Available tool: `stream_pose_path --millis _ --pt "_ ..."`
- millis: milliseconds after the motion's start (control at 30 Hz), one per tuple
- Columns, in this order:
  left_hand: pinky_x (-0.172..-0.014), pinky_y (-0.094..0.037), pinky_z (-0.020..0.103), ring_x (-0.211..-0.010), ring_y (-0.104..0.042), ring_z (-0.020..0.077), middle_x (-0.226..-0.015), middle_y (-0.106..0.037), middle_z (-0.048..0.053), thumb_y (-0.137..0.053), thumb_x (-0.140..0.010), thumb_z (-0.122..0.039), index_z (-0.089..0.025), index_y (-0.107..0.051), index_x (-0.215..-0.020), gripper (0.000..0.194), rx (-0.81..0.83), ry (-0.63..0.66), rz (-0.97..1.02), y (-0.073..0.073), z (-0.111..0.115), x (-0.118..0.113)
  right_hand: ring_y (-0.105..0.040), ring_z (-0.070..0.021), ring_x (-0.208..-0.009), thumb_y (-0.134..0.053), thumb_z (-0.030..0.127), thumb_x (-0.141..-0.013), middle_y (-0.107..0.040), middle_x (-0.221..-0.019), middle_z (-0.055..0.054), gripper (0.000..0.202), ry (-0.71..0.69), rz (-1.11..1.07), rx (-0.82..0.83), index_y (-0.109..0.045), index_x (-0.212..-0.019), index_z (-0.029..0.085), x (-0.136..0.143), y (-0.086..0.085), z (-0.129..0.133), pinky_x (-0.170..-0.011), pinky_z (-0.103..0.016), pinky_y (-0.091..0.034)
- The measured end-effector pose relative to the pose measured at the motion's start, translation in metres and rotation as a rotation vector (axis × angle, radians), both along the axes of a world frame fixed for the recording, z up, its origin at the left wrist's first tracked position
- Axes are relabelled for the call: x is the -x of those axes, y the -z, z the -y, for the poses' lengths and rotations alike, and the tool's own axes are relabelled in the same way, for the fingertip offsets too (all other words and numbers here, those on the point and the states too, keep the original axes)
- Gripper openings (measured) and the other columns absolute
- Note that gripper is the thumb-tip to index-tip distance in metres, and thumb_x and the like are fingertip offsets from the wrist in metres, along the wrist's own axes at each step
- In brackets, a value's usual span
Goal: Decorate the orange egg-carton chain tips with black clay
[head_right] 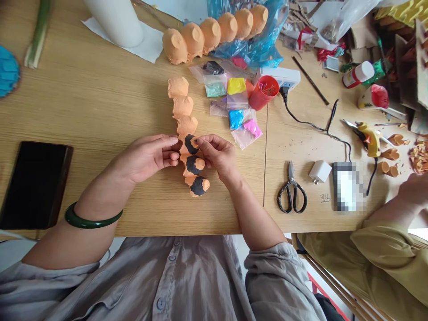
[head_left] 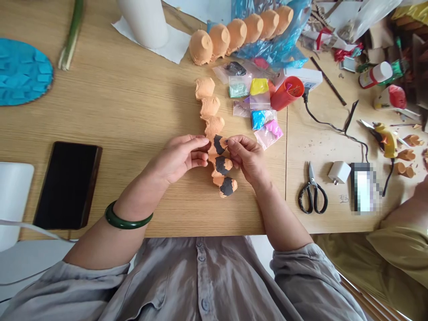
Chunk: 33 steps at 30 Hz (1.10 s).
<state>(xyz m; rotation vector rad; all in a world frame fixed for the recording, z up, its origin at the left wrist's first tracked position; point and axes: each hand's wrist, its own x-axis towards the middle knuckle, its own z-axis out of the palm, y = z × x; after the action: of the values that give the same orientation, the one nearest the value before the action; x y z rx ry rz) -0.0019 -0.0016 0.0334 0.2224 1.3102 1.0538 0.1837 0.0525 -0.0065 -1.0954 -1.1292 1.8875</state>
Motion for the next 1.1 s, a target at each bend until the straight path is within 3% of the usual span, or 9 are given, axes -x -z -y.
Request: stream_pose_path --millis 167,300,400,500,667,800,967,1100 --pt "-0.046 -0.050 0.017 -0.047 -0.049 0.0035 -0.065 -0.056 -0.004 -0.078 -0.098 -0.015 -0.013 -0.067 -0.071 0.029 -0.018 -0.010 0.080 0.005 0.001 -0.009 -0.037 -0.0052 -0.049 -0.101 0.078 -0.069 -0.048 -0.058 0.011 0.065 -0.045 0.013 -0.031 -0.071 -0.082 0.022 -0.001 0.002 0.001 -0.043 -0.020 -0.033" --pt "-0.043 -0.044 0.015 -0.046 -0.043 0.0018 -0.062 -0.052 -0.007 -0.093 -0.082 -0.021 -0.015 -0.063 -0.065 0.035 -0.075 0.015 0.049 0.008 0.003 -0.013 -0.050 -0.0085 -0.057 -0.094 0.077 -0.080 -0.066 -0.071 0.003 0.059 -0.012 0.123 -0.198 -0.077 -0.087 0.022 -0.003 -0.001 0.005 -0.048 -0.023 -0.042" --pt "-0.040 -0.041 0.015 -0.043 -0.041 0.0009 -0.061 -0.051 -0.009 -0.099 -0.072 -0.026 -0.017 -0.060 -0.065 0.041 -0.142 0.009 0.065 0.008 0.005 -0.013 -0.065 -0.0142 -0.073 -0.089 0.066 -0.092 -0.076 -0.086 -0.002 0.043 0.095 0.218 -0.421 -0.081 -0.092 0.023 -0.005 -0.006 0.009 -0.062 -0.029 -0.055" --pt "-0.037 -0.040 0.016 -0.040 -0.035 -0.0007 -0.062 -0.050 -0.011 -0.103 -0.066 -0.029 -0.018 -0.057 -0.065 0.047 -0.149 0.036 0.060 0.005 0.006 -0.015 -0.064 -0.0151 -0.073 -0.083 0.046 -0.102 -0.077 -0.087 -0.002 0.022 0.137 0.304 -0.612 -0.084 -0.095 0.025 -0.007 -0.013 0.015 -0.067 -0.032 -0.055" --pt "-0.045 -0.053 0.018 -0.044 -0.049 0.0030 -0.060 -0.052 -0.010 -0.107 -0.061 -0.038 -0.019 -0.061 -0.067 0.051 -0.176 0.057 0.060 0.003 0.009 -0.019 -0.057 -0.0127 -0.065 -0.076 0.022 -0.107 -0.066 -0.078 0.002 0.010 0.113 0.381 -0.934 -0.084 -0.101 0.025 -0.009 -0.013 0.019 -0.064 -0.030 -0.049" --pt "-0.048 -0.056 0.020 -0.046 -0.055 0.0051 -0.060 -0.059 -0.008 -0.108 -0.058 -0.041 -0.018 -0.067 -0.068 0.048 -0.186 0.061 0.042 0.004 0.010 -0.021 -0.060 -0.0145 -0.068 -0.068 0.026 -0.113 -0.069 -0.081 -0.001 0.016 0.078 0.504 -1.123 -0.082 -0.106 0.024 -0.013 -0.007 0.017 -0.066 -0.032 -0.050" --pt "-0.051 -0.059 0.022 -0.048 -0.062 0.0084 -0.060 -0.064 -0.005 -0.103 -0.066 -0.040 -0.018 -0.068 -0.069 0.041 -0.174 0.060 0.037 0.007 0.010 -0.019 -0.059 -0.0171 -0.069 -0.058 0.034 -0.120 -0.071 -0.080 -0.004 0.028 0.017 0.717 -1.297 -0.083 -0.114 0.024 -0.016 -0.003 0.015 -0.064 -0.035 -0.045" --pt "-0.045 -0.053 0.019 -0.044 -0.056 0.0052 -0.062 -0.062 -0.006 -0.099 -0.069 -0.032 -0.018 -0.065 -0.065 0.037 -0.181 0.039 0.059 0.007 0.009 -0.018 -0.059 -0.0179 -0.070 -0.056 0.030 -0.120 -0.070 -0.079 -0.003 0.028 0.018 0.748 -1.436 -0.083 -0.122 0.024 -0.017 0.000 0.014 -0.065 -0.036 -0.043"
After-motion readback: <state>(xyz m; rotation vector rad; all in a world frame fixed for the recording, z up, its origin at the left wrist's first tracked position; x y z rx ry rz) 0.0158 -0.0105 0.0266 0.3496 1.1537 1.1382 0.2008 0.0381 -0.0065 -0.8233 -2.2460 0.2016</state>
